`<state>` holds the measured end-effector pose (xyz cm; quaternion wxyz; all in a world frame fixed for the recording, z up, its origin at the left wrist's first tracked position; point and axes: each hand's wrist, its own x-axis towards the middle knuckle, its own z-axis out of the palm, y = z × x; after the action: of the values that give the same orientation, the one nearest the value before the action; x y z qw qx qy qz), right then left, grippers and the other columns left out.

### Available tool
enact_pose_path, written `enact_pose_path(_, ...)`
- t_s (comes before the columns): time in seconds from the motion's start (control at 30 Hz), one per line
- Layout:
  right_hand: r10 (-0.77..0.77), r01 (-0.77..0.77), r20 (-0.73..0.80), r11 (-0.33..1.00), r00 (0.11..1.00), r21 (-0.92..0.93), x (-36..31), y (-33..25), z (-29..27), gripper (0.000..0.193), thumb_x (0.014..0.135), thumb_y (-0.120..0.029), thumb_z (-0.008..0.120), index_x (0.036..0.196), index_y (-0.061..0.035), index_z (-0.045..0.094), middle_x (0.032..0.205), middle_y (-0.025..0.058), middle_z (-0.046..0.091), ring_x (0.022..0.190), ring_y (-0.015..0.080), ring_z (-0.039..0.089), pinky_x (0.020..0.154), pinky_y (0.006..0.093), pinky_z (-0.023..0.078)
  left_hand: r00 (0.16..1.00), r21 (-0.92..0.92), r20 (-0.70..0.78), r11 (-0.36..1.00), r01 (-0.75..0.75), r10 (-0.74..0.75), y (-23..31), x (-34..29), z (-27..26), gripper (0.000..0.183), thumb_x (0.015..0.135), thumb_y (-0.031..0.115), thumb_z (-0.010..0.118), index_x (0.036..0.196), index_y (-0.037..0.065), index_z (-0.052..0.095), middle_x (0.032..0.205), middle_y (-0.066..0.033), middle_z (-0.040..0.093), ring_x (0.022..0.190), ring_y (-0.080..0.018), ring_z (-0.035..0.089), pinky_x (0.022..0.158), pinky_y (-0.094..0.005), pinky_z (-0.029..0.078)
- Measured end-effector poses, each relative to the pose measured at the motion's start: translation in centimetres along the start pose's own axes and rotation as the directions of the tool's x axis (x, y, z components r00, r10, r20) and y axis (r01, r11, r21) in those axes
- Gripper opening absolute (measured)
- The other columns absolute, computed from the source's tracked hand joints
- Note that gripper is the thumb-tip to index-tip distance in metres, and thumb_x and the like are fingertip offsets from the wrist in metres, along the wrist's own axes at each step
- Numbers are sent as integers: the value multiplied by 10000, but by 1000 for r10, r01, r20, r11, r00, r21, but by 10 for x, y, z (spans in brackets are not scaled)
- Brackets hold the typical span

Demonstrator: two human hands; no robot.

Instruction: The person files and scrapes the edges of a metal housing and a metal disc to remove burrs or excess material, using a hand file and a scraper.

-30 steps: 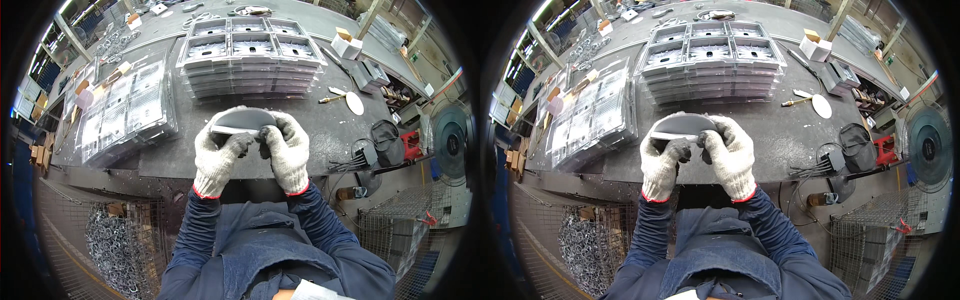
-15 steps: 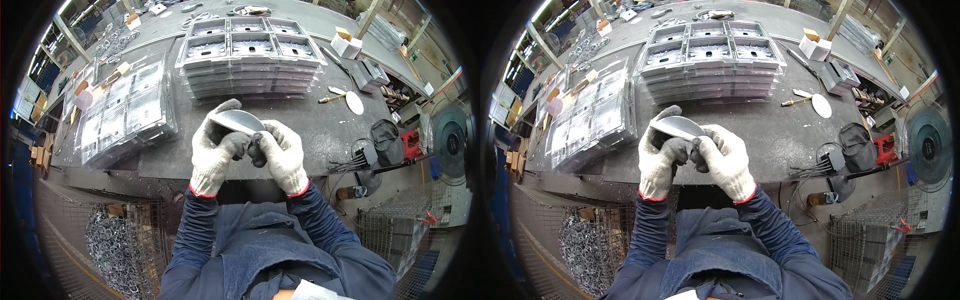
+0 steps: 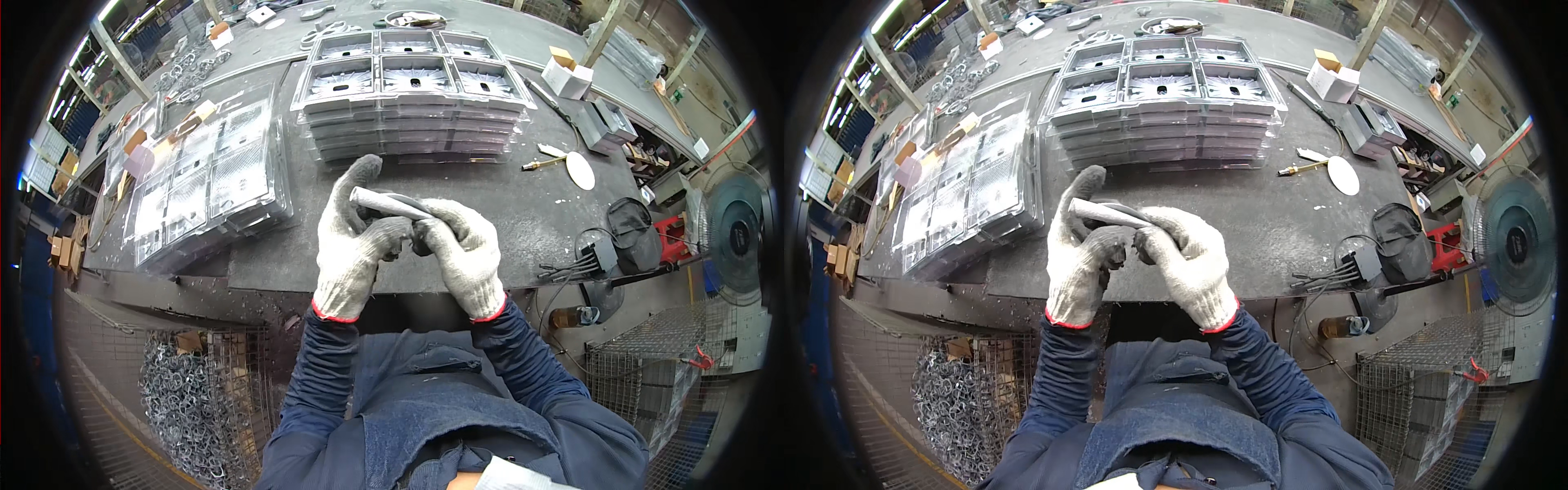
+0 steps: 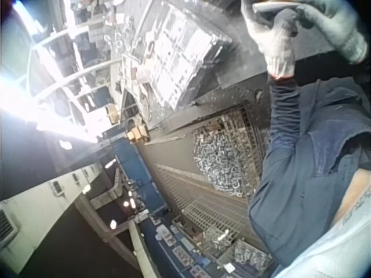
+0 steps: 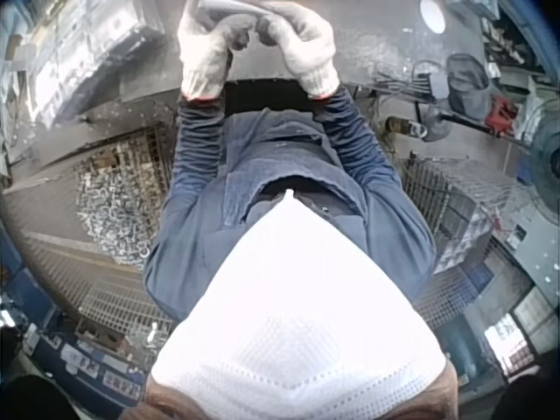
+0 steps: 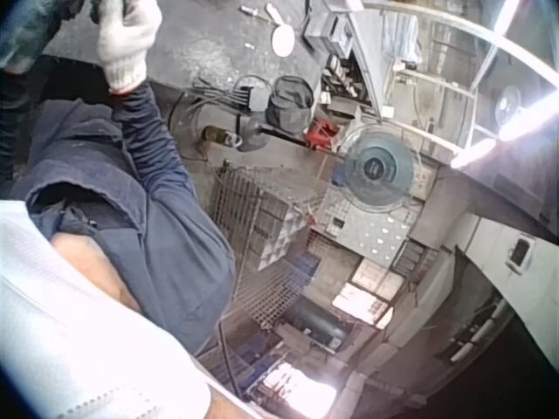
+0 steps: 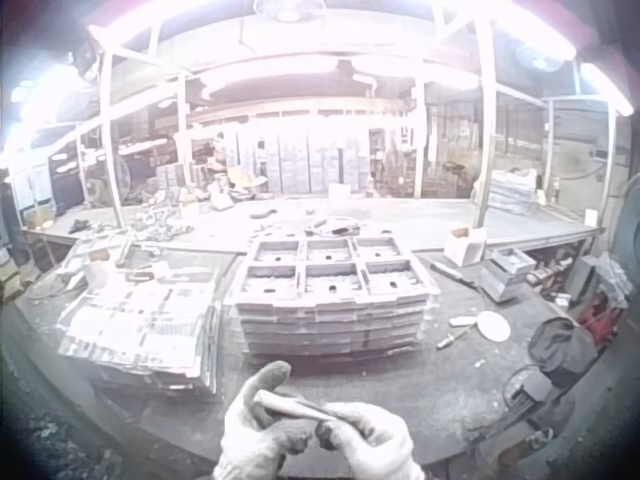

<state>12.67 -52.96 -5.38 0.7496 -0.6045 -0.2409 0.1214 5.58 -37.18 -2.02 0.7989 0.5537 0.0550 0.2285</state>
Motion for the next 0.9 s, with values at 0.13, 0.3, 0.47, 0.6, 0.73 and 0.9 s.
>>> enact_pose_path(0.13, 52, -51, -21, 998, 998, 22, -3, -7, 2, 221, 1085, -85, 665, 1232, 61, 743, 948, 94, 765, 807, 132, 712, 736, 289, 585, 997, 131, 11, 988, 77, -79, -3, -4, -10, 547, 928, 90, 850, 1422, -48, 660, 1065, -121, 797, 743, -83, 674, 642, -227, 539)
enact_pose_path(0.3, 342, -369, 199, 922, 918, 119, -1, -6, -4, 230, 1075, -166, 622, 1141, 25, 733, 847, 90, 732, 699, 138, 661, 637, 282, 512, 991, 125, 93, 988, 88, -100, -5, -4, -19, 317, 966, -13, 795, 1278, -28, 743, 1045, -99, 801, 818, -100, 707, 703, -246, 564)
enact_pose_path(0.47, -136, 118, -72, 971, 988, -209, 0, 9, 15, 237, 1040, -95, 726, 1237, 36, 745, 995, 120, 781, 848, 160, 752, 785, 329, 614, 993, 227, 2, 967, -115, 117, -15, -1, -6, 113, 955, -36, 783, 1056, -22, 735, 967, -81, 775, 828, -116, 722, 751, -264, 585)
enact_pose_path(0.6, -119, 142, 95, 943, 988, -301, -3, 7, 1, 237, 1047, -75, 707, 1256, 32, 734, 947, 108, 776, 814, 151, 738, 757, 319, 608, 994, 345, 42, 932, -109, 101, -17, -1, -12, 101, 936, -42, 800, 1013, -26, 736, 967, -79, 749, 863, -138, 734, 798, -291, 595)
enact_pose_path(0.73, 25, -21, 24, 990, 999, -141, -7, 11, -4, 225, 1096, -82, 637, 1266, 42, 717, 913, 92, 763, 785, 118, 718, 732, 307, 598, 968, 642, 92, 729, -237, 234, -16, -5, -12, 390, 884, -11, 860, 1263, -17, 770, 1338, -108, 668, 977, -142, 729, 815, -293, 604)
enact_pose_path(0.9, 124, -147, 181, 982, 976, 121, -6, 18, -9, 222, 1127, -109, 599, 1274, 33, 685, 892, 50, 732, 745, 105, 672, 690, 287, 570, 995, 299, 61, 950, -90, 75, -15, 4, -12, 354, 877, -1, 868, 1215, -30, 769, 1259, -96, 704, 929, -137, 730, 819, -287, 596)
